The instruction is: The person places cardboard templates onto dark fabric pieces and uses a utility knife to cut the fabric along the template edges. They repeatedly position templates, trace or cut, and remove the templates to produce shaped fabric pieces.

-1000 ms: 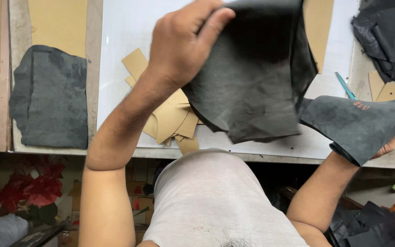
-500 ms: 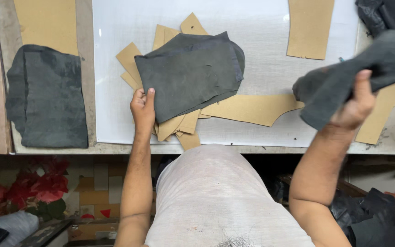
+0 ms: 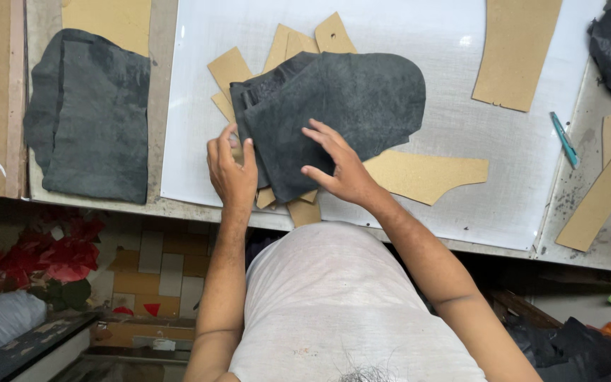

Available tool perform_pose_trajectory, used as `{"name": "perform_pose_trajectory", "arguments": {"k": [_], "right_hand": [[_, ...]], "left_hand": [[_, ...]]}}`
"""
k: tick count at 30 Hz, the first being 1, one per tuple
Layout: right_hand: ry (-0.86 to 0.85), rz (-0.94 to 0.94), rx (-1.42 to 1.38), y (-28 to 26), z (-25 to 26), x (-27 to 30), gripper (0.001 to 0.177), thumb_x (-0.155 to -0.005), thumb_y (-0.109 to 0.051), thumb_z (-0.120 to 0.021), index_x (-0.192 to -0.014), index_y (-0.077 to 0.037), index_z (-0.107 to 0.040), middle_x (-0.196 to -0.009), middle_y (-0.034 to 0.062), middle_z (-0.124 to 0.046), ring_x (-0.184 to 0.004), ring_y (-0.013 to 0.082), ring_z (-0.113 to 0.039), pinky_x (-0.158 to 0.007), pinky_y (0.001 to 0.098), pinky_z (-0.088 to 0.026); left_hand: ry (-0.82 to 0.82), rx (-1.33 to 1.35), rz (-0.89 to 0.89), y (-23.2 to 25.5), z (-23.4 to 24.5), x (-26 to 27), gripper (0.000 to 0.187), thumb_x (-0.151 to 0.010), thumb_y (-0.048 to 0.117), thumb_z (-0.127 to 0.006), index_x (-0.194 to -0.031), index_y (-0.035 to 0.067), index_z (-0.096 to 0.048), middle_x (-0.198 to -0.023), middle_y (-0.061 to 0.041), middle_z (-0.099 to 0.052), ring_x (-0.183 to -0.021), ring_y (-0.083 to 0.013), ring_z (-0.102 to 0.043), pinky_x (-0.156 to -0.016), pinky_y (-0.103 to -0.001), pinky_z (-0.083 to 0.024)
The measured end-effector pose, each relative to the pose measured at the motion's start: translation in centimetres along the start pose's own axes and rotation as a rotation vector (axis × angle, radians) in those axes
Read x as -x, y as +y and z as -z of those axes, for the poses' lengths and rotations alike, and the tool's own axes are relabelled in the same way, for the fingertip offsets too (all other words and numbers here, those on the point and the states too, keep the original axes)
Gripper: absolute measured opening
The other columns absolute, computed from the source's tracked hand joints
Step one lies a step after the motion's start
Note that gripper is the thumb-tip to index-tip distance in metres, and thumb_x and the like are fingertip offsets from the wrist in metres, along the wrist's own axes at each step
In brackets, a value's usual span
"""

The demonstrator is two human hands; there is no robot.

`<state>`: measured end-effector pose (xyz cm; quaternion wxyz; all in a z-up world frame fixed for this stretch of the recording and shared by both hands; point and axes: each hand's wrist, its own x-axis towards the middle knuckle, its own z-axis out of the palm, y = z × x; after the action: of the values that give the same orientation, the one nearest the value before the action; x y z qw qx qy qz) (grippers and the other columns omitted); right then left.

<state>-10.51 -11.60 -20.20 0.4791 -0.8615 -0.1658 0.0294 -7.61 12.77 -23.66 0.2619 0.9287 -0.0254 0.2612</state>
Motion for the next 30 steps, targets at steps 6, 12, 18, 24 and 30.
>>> {"name": "perform_pose_trajectory", "arguments": {"k": [6, 12, 18, 24, 30], "right_hand": [[0.133, -0.285, 0.526, 3.5, 0.6, 0.5, 0.069, -0.092, -0.04, -0.076, -0.15, -0.012, -0.05, -0.163, 0.0214, -0.029, -0.151, 0.0397, -0.025, -0.116, 0.0588, -0.023], [0.269, -0.223, 0.58, 4.6, -0.9, 0.1, 0.069, -0.095, -0.042, -0.073, -0.15, -0.008, -0.051, -0.161, 0.0288, -0.032, -0.149, 0.0428, -0.028, -0.114, 0.0597, -0.023], [0.247, -0.175, 0.592, 4.6, -1.0, -0.3, 0.061, -0.092, -0.041, -0.076, -0.143, -0.011, -0.06, -0.16, 0.0258, -0.036, -0.148, 0.0411, -0.032, -0.114, 0.059, -0.025], [0.253, -0.129, 0.59, 4.4, -0.4, 0.4, 0.065, -0.086, -0.042, -0.08, -0.14, -0.011, -0.062, -0.156, 0.0249, -0.039, -0.142, 0.0391, -0.037, -0.112, 0.0575, -0.027], [0.332, -0.07, 0.49, 3.7, -0.2, 0.9, 0.064, -0.082, -0.042, -0.082, -0.135, -0.012, -0.064, -0.153, 0.0197, -0.045, -0.143, 0.0373, -0.039, -0.113, 0.0546, -0.028]], "left_hand": [[-0.411, 0.462, 0.452, 1.4, 0.2, -0.6, 0.063, -0.094, 0.028, -0.075, -0.145, 0.007, -0.044, -0.084, -0.003, -0.071, -0.072, -0.0162, -0.07, -0.076, -0.037, -0.059], [-0.403, 0.298, 0.392, 3.0, 0.4, -2.2, 0.073, -0.086, 0.034, -0.082, -0.14, 0.001, -0.046, -0.084, -0.008, -0.07, -0.076, -0.0214, -0.072, -0.071, -0.04, -0.057], [-0.488, 0.007, 0.422, 2.7, -1.5, -3.8, 0.068, -0.087, 0.043, -0.085, -0.126, -0.001, -0.051, -0.09, -0.017, -0.067, -0.082, -0.0308, -0.072, -0.073, -0.045, -0.061], [-0.314, 0.021, 0.199, 3.1, -1.9, -4.2, 0.027, -0.086, 0.022, -0.08, -0.101, 0.004, -0.066, -0.104, -0.019, -0.067, -0.083, -0.0276, -0.071, -0.064, -0.039, -0.06], [-0.22, 0.96, 0.343, 7.0, -0.1, -4.8, 0.022, -0.096, 0.003, -0.07, -0.118, 0.002, -0.066, -0.102, -0.007, -0.071, -0.087, -0.0123, -0.068, -0.07, -0.023, -0.057]]}}
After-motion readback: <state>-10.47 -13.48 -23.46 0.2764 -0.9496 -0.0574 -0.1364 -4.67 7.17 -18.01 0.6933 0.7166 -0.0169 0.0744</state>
